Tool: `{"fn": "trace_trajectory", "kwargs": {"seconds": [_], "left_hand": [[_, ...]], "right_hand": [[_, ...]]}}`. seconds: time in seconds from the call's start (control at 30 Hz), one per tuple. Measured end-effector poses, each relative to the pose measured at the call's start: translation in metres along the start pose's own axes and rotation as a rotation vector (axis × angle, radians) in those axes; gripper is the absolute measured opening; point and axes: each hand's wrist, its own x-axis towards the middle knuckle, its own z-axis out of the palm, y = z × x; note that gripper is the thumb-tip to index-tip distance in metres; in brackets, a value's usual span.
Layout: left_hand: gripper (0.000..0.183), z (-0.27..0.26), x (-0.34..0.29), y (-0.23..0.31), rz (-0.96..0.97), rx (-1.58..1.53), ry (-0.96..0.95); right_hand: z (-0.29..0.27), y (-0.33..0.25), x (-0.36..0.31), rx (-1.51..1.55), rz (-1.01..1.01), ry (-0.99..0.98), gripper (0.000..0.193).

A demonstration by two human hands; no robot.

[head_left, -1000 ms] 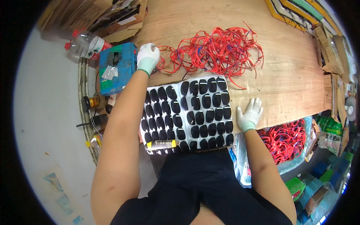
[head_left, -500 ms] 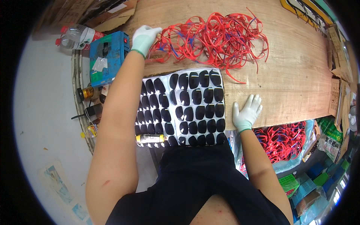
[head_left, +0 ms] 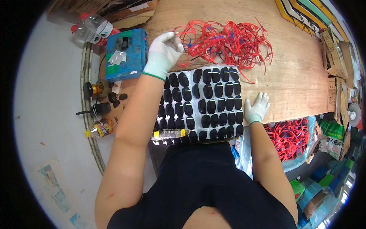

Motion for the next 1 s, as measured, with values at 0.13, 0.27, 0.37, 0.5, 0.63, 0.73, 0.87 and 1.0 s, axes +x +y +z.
{"fn": "trace_trajectory", "kwargs": {"seconds": [0.13, 0.27, 0.37, 0.5, 0.63, 0.73, 0.87, 1.0], "left_hand": [[0.015, -0.013, 0.010, -0.008, 0.032, 0.161, 0.132], [0.027, -0.014, 0.020, 0.002, -0.026, 0.544, 0.146], [0.029, -0.016, 0.033, 0.008, 0.025, 0.967, 0.210], [0.052, -0.012, 0.046, 0.044, -0.235, 1.603, 0.104], [0.069, -0.002, 0.062, 0.039, 0.671, 2.095, 0.379], [0.074, 0.015, 0.078, 0.030, 0.510, 2.065, 0.171], [0.077, 0.008, 0.108, 0.014, 0.182, 2.300, 0.001], [0.079, 0.009, 0.121, 0.009, 0.028, 2.422, -0.004]], "right_hand": [[0.001, 0.000, -0.002, -0.009, 0.005, 0.011, 0.088], [-0.001, -0.002, -0.002, -0.007, 0.017, 0.003, 0.087], [0.001, -0.001, -0.002, 0.005, 0.017, 0.011, 0.087], [-0.008, -0.006, 0.000, 0.018, 0.014, 0.011, 0.087], [-0.006, -0.005, 0.000, 0.023, 0.015, 0.027, 0.086], [-0.005, -0.004, 0.000, 0.008, 0.010, 0.029, 0.085], [0.002, -0.001, -0.001, 0.020, -0.008, 0.049, 0.084], [0.000, -0.001, -0.002, 0.028, -0.005, 0.036, 0.084]]}}
